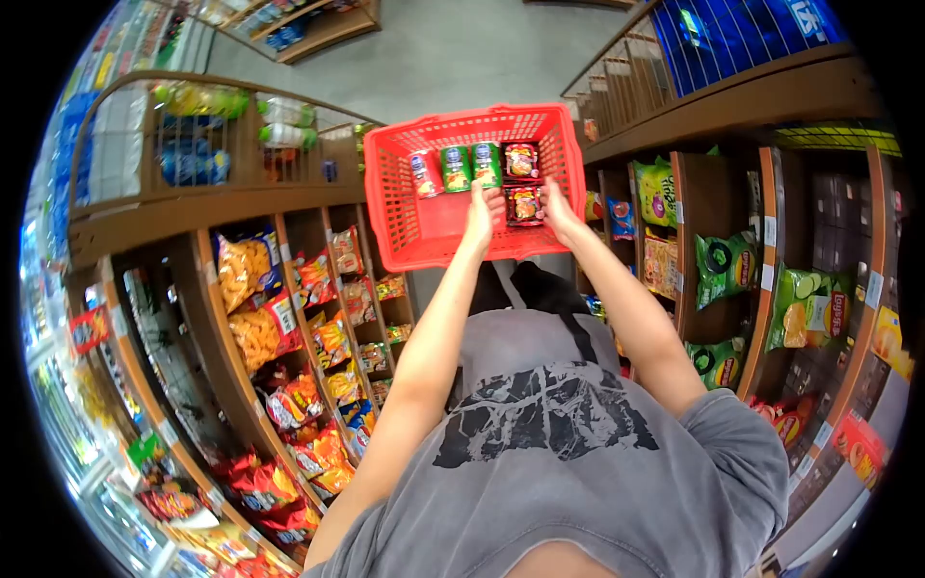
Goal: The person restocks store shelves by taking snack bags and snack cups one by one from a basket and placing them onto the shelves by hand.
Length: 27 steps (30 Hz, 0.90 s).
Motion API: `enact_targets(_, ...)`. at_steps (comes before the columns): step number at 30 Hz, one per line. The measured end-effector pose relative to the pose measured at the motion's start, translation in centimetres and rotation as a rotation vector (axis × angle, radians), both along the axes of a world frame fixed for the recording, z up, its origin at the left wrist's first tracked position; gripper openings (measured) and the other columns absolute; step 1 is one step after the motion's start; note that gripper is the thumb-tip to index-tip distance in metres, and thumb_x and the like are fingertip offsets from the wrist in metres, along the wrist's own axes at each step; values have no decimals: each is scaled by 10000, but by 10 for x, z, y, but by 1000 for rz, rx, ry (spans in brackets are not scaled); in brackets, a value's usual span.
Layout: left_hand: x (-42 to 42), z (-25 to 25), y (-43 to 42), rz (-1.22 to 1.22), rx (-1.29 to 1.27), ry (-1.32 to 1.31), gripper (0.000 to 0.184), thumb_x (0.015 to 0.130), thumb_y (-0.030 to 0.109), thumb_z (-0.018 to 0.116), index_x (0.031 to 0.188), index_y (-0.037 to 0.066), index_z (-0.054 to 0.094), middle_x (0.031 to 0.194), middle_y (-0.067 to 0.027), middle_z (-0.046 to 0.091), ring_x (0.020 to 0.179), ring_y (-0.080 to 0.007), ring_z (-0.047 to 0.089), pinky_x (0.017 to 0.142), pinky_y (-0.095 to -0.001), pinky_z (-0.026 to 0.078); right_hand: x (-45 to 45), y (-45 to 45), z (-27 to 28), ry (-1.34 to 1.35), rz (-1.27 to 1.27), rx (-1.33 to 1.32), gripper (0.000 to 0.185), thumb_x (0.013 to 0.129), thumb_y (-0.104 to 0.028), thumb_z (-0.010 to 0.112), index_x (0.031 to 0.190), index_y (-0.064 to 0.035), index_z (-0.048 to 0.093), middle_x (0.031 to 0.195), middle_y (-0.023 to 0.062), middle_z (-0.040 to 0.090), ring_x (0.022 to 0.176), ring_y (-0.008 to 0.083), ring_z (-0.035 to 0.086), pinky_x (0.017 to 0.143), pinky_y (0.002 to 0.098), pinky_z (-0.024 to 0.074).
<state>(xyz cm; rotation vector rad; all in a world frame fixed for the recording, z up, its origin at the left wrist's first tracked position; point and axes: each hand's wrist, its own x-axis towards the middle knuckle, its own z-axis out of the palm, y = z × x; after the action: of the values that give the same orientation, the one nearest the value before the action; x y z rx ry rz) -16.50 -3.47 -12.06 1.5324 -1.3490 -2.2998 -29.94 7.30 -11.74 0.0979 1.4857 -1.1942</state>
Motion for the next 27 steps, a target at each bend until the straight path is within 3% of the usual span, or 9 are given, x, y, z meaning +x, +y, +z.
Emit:
enact_targets(1,-1,-6,-1,-16,39,-44,906,946,720,117,1418,16,436,1375,-207,523,1263,-316,499,1077,-464,339,3,-1,-15,56,-25,74,781,965,-639,282,1451,-31,352,1322,95,509,841,146,442,887,347,364)
enact_targets(7,-14,-44,-10,-71,216,-66,923,953,700,105,1486,-33,278,1518,-223,342,1409,-331,332,1143,-462,257,-2,1,-96,255,-36,182,602,1029,-500,267,1356,-37,468,1170,63,608,887,146,505,829,310,415)
enact_targets(8,-18,-49,-10,-72,227,-81,916,956,694,106,1491,-32,266,1528,-218,326,1417,-326,319,1146,-460,250,-7,7,-100,126,-19,160,593,1033,-497,259,1357,-47,468,1197,66,612,918,146,525,828,320,423)
enact_targets(9,-22,-54,-9,-75,236,-95,910,959,689,107,1496,-31,254,1537,-214,311,1425,-320,306,1150,-458,244,-1,1,-111,288,-48,183,596,1036,-498,243,1361,-50,463,1240,73,603,967,151,540,844,317,423)
enact_targets(14,-30,-77,-10,-135,335,-136,934,943,716,124,1515,-19,205,1577,-197,227,1455,-307,241,1154,-455,233,-2,7,-133,212,-7,290,677,1015,-566,232,1441,-62,381,1354,83,527,1079,173,510,891,366,410)
enact_targets(17,-30,-79,-11,-173,352,-169,933,942,717,120,1518,-12,201,1579,-194,224,1458,-314,233,1154,-462,231,3,-7,-73,95,-35,373,716,992,-619,243,1480,-103,338,1385,73,486,1060,172,495,911,408,389)
enact_targets(18,-32,-82,-13,-176,350,-168,933,942,717,120,1518,-12,201,1579,-194,224,1458,-314,233,1154,-462,231,-1,-11,-74,78,-18,344,722,1014,-550,231,1499,-19,286,1530,196,333,1413,280,326,1116,395,302)
enact_targets(25,-22,-86,-13,-224,295,-146,934,936,725,106,1499,0,279,1525,-194,342,1396,-321,339,1122,-462,257,-1,4,-106,116,2,360,772,1004,-591,239,1472,17,322,1437,196,452,1310,275,447,1064,387,351)
enact_targets(27,-22,-71,-15,-218,260,-143,931,936,724,106,1492,3,302,1506,-192,377,1377,-321,367,1115,-457,261,0,6,-99,92,-12,300,797,978,-657,241,1404,-10,427,1267,124,549,1196,223,476,1021,357,342)
